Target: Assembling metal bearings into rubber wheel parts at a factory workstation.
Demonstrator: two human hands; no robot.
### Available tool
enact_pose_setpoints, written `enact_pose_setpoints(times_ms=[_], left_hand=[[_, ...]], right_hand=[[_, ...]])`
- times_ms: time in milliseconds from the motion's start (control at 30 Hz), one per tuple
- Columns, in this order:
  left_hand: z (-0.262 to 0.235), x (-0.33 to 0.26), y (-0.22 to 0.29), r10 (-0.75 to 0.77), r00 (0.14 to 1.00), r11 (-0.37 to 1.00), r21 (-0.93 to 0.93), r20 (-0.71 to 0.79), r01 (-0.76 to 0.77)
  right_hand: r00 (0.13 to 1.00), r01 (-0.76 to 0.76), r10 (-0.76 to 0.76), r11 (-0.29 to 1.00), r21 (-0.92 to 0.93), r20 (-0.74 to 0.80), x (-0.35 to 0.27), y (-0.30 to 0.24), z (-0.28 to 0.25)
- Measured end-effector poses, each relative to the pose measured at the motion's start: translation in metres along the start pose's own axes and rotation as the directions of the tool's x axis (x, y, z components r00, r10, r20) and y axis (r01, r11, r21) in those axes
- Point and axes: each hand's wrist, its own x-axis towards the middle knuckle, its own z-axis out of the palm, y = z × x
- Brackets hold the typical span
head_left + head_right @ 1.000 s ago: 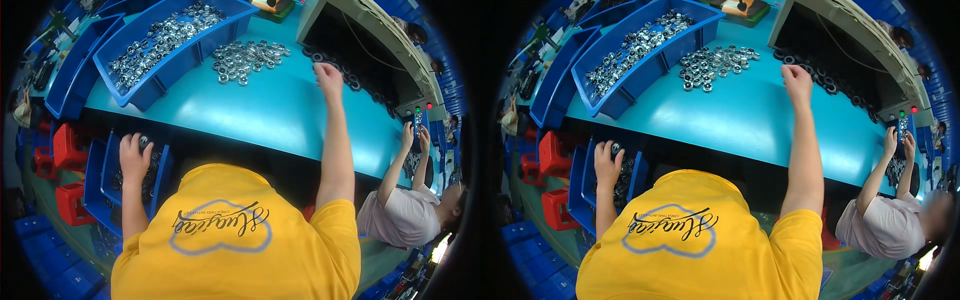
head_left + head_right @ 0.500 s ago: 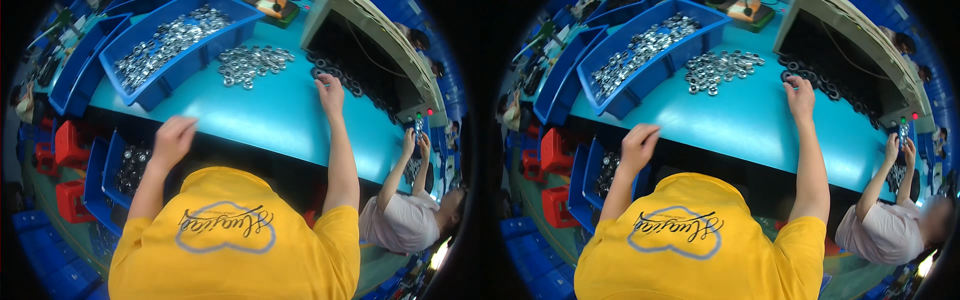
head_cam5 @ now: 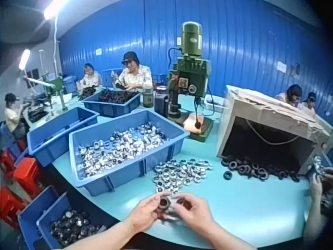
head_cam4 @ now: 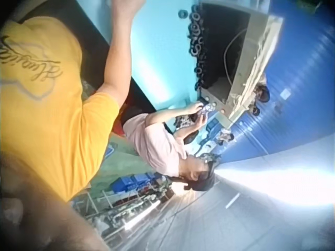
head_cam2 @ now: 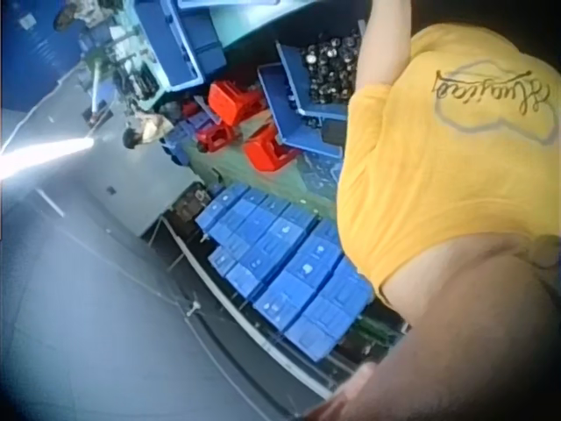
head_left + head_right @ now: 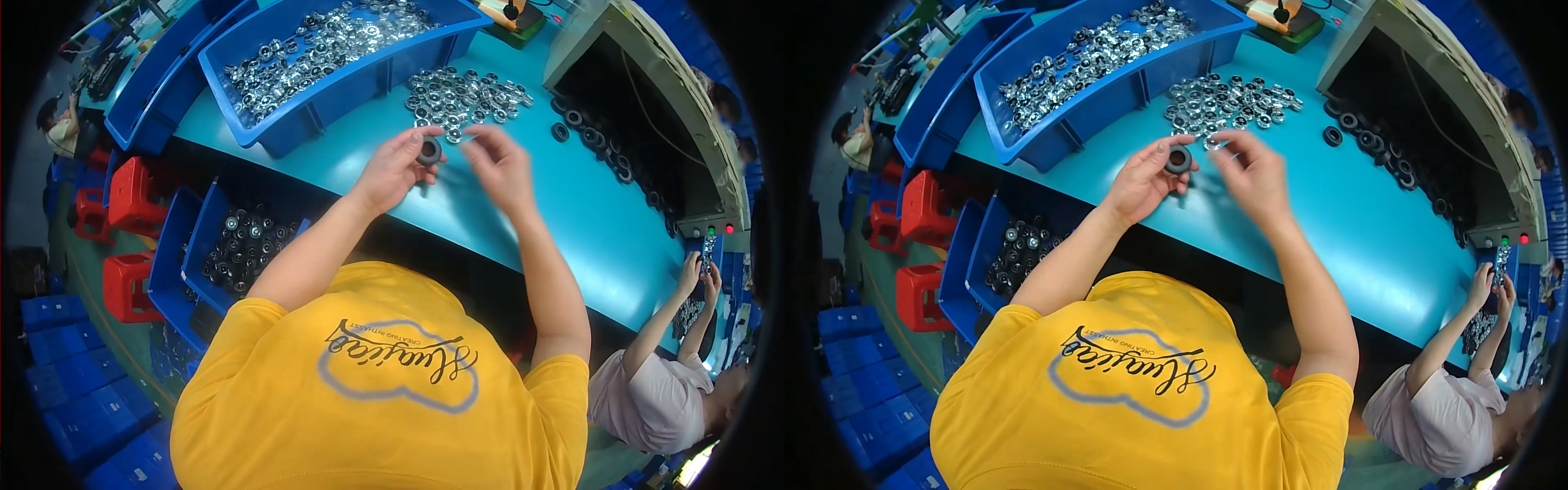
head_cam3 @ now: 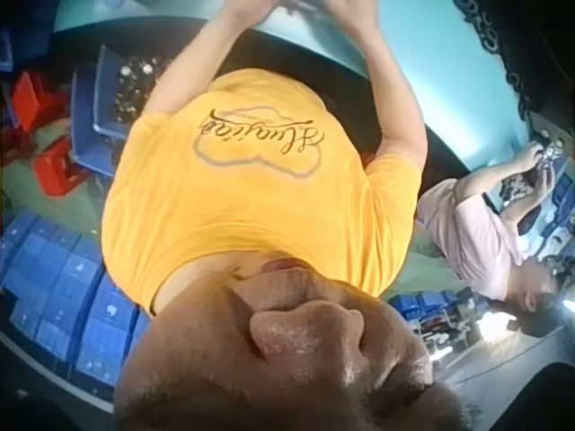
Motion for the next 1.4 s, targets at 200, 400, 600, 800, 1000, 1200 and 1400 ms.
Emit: enact_pose_setpoints(times_ms=[200, 400, 600, 800, 1000, 1200, 1400], left_hand=[[0.003, 0.000, 0.004, -0.042, 0.997, 0.991, -0.121, 0.068, 0.050], [0.000, -0.002, 0.005, -0.070, 0.994, 0.982, -0.167, 0.081, 0.083], [0.000, -0.004, 0.005, -0.069, 0.996, 0.987, -0.145, 0.051, 0.076], [0.000, -0.005, 0.005, -0.058, 0.998, 0.984, -0.166, 0.017, 0.060], [-0.007, -0.007, 0.003, -0.034, 0.999, 0.980, -0.194, 0.031, 0.039], [-0.011, -0.006, 0.001, -0.027, 0.999, 0.972, -0.232, 0.023, 0.032], [-0.013, -0.006, -0.001, -0.007, 0.999, 0.962, -0.274, 0.032, 0.015]], right_hand=[[0.987, -0.082, -0.003, 0.846, -0.527, -0.159, 0.041, 0.057, -0.037], [0.982, -0.157, 0.036, 0.700, -0.697, -0.184, 0.044, 0.063, -0.021], [0.979, -0.105, -0.031, 0.767, -0.632, -0.201, 0.039, 0.080, -0.024], [0.968, -0.064, 0.018, 0.982, -0.176, -0.251, 0.034, 0.069, -0.021], [0.979, -0.025, 0.053, 0.989, 0.143, -0.195, 0.034, 0.065, -0.018], [0.995, -0.094, 0.081, 0.959, 0.269, 0.060, 0.027, 0.006, -0.010], [0.974, -0.210, 0.159, 0.903, 0.376, 0.164, 0.019, 0.003, 0.012]])
